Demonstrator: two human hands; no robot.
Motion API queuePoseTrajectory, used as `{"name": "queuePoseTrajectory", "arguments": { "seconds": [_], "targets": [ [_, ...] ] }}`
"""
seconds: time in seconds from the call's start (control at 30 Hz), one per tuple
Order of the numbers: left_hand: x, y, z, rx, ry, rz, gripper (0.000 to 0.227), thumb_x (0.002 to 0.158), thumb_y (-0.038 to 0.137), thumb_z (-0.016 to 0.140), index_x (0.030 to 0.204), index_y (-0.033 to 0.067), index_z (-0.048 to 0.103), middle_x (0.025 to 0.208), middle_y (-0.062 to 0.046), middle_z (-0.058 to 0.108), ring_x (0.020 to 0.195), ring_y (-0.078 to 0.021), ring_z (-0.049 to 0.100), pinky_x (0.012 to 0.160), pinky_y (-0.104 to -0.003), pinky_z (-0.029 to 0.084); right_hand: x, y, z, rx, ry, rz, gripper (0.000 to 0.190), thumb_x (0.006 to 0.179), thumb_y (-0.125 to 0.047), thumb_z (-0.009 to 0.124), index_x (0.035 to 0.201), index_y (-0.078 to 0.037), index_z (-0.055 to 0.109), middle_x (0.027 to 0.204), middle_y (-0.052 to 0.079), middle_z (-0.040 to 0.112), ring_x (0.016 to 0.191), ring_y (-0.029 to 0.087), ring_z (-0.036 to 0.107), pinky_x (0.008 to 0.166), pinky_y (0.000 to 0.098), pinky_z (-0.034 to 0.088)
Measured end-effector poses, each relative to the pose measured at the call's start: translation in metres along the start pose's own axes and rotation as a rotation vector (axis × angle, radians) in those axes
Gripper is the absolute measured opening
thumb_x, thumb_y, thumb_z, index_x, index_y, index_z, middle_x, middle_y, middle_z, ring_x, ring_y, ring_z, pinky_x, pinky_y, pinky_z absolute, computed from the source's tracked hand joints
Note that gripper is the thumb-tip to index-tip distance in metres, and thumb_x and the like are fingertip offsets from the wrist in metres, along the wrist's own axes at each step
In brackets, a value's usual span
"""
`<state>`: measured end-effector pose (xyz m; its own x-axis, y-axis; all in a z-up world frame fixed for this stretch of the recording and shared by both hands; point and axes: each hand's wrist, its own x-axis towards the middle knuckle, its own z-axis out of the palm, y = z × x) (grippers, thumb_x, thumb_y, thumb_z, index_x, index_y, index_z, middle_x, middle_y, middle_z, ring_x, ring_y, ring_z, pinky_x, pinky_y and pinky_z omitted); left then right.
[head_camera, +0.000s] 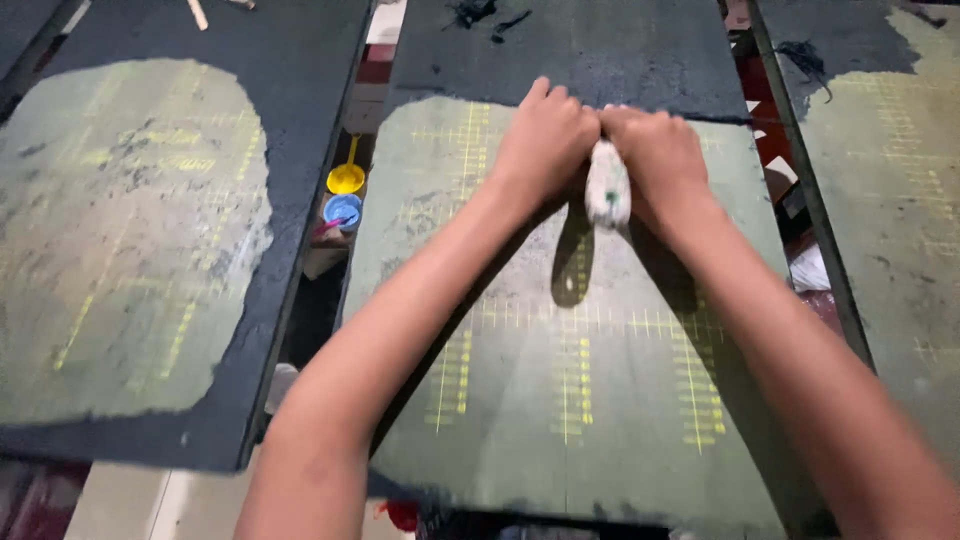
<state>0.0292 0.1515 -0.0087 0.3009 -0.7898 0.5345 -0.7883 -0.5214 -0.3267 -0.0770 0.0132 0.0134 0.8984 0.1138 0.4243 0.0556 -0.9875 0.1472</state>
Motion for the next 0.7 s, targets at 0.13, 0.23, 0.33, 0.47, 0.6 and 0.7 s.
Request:
{"name": "queuePoseTrajectory", "arguments": {
  "seconds": [0.13, 0.23, 0.33, 0.47, 0.6, 0.7],
  "targets": [
    [0.043, -0.029, -0.013, -0.227, -0.247, -0.12, 0.019, 0.076, 0.021, 0.062, 0.091, 0.016, 0.072, 0.095, -0.016, 0.074, 0.087, -0.041, 0.072, 0.082, -0.054, 0.052, 0.034, 0.026, -0.016, 0.228, -0.096, 0.138, 0.01, 0.08, -0.01, 0.061, 0.079, -0.001, 0.057, 0.076, 0.026, 0.064, 0.076, 0.061, 0.056, 0.056, 0.0615, 0.043],
    [0.041, -0.025, -0.026, -0.206, -0.243, -0.099, 0.019, 0.078, 0.014, 0.064, 0.093, 0.0075, 0.073, 0.093, -0.019, 0.074, 0.076, -0.0439, 0.075, 0.072, -0.057, 0.061, 0.033, -0.001, -0.05, 0.39, -0.213, 0.275, 0.014, 0.084, 0.003, 0.05, 0.078, 0.0, 0.062, 0.077, 0.019, 0.07, 0.061, 0.034, 0.062, 0.051, 0.0499, 0.051],
    [0.029, -0.021, -0.049, -0.38, -0.202, -0.135, 0.013, 0.067, 0.017, 0.083, 0.075, 0.0215, 0.074, 0.074, -0.012, 0.074, 0.074, -0.0441, 0.075, 0.067, -0.055, 0.061, 0.022, 0.002, -0.055, 0.275, -0.248, 0.365, 0.018, 0.074, -0.012, 0.063, 0.082, -0.007, 0.077, 0.08, 0.022, 0.075, 0.082, 0.05, 0.073, 0.064, 0.0623, 0.058],
    [0.028, -0.018, -0.049, -0.381, -0.228, -0.116, 0.012, 0.068, 0.015, 0.083, 0.074, 0.0193, 0.074, 0.075, -0.011, 0.075, 0.076, -0.0427, 0.076, 0.066, -0.055, 0.061, 0.012, 0.004, -0.054, 0.275, -0.228, 0.371, 0.019, 0.072, -0.011, 0.062, 0.081, -0.012, 0.079, 0.078, 0.022, 0.074, 0.08, 0.051, 0.072, 0.058, 0.0635, 0.055],
    [0.016, -0.017, -0.058, -0.39, -0.319, -0.062, 0.014, 0.073, 0.016, 0.085, 0.084, 0.0141, 0.076, 0.081, -0.014, 0.075, 0.079, -0.0423, 0.076, 0.067, -0.056, 0.062, 0.008, -0.013, -0.065, 0.256, -0.266, 0.3, 0.016, 0.076, -0.009, 0.067, 0.086, -0.006, 0.079, 0.081, 0.025, 0.075, 0.084, 0.05, 0.073, 0.067, 0.0604, 0.059],
    [0.013, -0.015, -0.041, -0.383, -0.33, -0.03, 0.018, 0.073, 0.018, 0.087, 0.087, 0.0128, 0.076, 0.083, -0.017, 0.074, 0.08, -0.0447, 0.075, 0.068, -0.057, 0.063, 0.004, -0.021, -0.069, 0.273, -0.219, 0.242, 0.018, 0.079, -0.006, 0.063, 0.085, -0.007, 0.08, 0.077, 0.026, 0.073, 0.08, 0.053, 0.072, 0.065, 0.0614, 0.058]
  ]
}}
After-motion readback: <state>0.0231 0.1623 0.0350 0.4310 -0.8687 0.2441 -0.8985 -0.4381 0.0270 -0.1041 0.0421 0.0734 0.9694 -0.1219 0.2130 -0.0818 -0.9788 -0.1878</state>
